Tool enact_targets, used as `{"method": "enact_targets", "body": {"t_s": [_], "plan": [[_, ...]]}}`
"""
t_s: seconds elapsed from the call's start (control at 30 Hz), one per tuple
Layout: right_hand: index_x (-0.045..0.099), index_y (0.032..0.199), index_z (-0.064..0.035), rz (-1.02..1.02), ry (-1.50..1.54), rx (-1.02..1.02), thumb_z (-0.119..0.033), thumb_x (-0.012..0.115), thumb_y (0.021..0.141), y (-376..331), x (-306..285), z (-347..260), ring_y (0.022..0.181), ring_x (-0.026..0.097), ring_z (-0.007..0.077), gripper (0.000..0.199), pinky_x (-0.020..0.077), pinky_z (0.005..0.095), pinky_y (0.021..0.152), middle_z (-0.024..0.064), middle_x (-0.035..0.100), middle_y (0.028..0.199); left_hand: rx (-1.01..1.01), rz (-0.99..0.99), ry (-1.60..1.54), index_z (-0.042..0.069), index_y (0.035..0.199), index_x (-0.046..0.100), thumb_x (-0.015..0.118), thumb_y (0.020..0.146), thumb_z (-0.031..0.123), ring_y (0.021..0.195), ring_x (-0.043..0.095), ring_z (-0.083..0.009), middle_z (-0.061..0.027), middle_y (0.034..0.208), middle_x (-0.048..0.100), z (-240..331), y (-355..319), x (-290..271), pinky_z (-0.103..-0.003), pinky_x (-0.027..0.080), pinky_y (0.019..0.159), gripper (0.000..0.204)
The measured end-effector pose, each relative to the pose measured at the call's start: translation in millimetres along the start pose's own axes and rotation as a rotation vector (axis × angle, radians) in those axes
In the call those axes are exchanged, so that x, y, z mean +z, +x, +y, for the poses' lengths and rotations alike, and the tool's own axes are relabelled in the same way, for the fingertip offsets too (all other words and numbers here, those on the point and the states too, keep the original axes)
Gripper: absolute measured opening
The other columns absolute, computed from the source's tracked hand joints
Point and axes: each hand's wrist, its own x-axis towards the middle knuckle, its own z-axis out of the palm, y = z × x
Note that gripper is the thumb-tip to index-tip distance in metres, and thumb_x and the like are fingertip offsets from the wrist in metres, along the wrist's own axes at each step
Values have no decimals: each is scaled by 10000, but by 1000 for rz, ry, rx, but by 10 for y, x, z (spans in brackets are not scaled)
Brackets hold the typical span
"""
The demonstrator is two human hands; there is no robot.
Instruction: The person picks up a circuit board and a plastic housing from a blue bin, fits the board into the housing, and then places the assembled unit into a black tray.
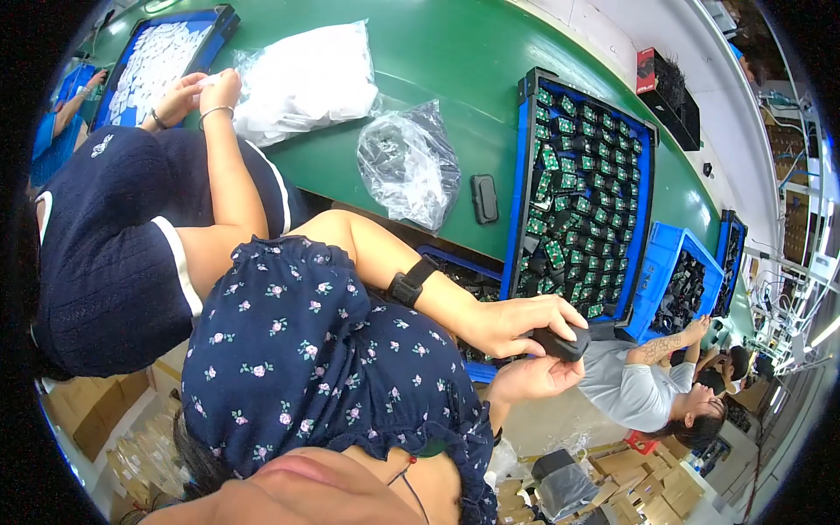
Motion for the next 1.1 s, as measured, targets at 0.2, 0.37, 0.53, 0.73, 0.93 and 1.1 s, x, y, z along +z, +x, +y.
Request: {"method": "enact_targets", "body": {"t_s": [0.2,0.37,0.53,0.73,0.93,1.1], "plan": [[493,1041,51,-33,-355,-326,-27,490,899,9,-85,176,963,537,215,162,452,340,854,128,532,1049,-215,54,-126,36,1133,427,619,732,10,1143,432,-283,-152,1189,437,16,-11,-19,-392,335,972,445],[492,1056,49,-223,-203,-69,-24,493,902,84,-93,81,963,539,194,171,443,334,870,121,536,1061,-275,116,-73,29,1130,425,623,738,34,1143,431,-271,-147,1169,442,11,-62,-76,-379,333,978,439],[497,1049,14,-416,118,175,-20,518,887,248,-262,-52,970,548,180,167,445,315,876,114,554,1053,2,-21,84,37,1156,427,651,674,-87,1127,441,-355,-187,1245,421,51,-41,-142,-421,380,941,546],[478,1169,-17,-513,401,563,-200,504,900,300,-140,-339,1055,523,192,326,450,328,885,94,522,1150,316,-81,178,44,1187,437,630,707,-77,1097,465,-372,-210,1245,435,62,28,-180,-450,405,902,532],[491,1121,-10,-496,353,538,-92,553,865,254,-172,-218,990,540,168,276,454,313,848,84,540,1104,249,-98,163,35,1151,465,638,700,-75,1098,465,-367,-200,1240,444,42,-30,-235,-440,409,899,495],[496,1017,35,-268,-61,55,40,522,855,57,-119,-88,939,552,171,164,449,298,846,109,554,1021,20,-65,13,44,1147,464,663,671,-73,1122,451,-343,-175,1198,465,75,-50,-228,-421,369,944,529]]}}
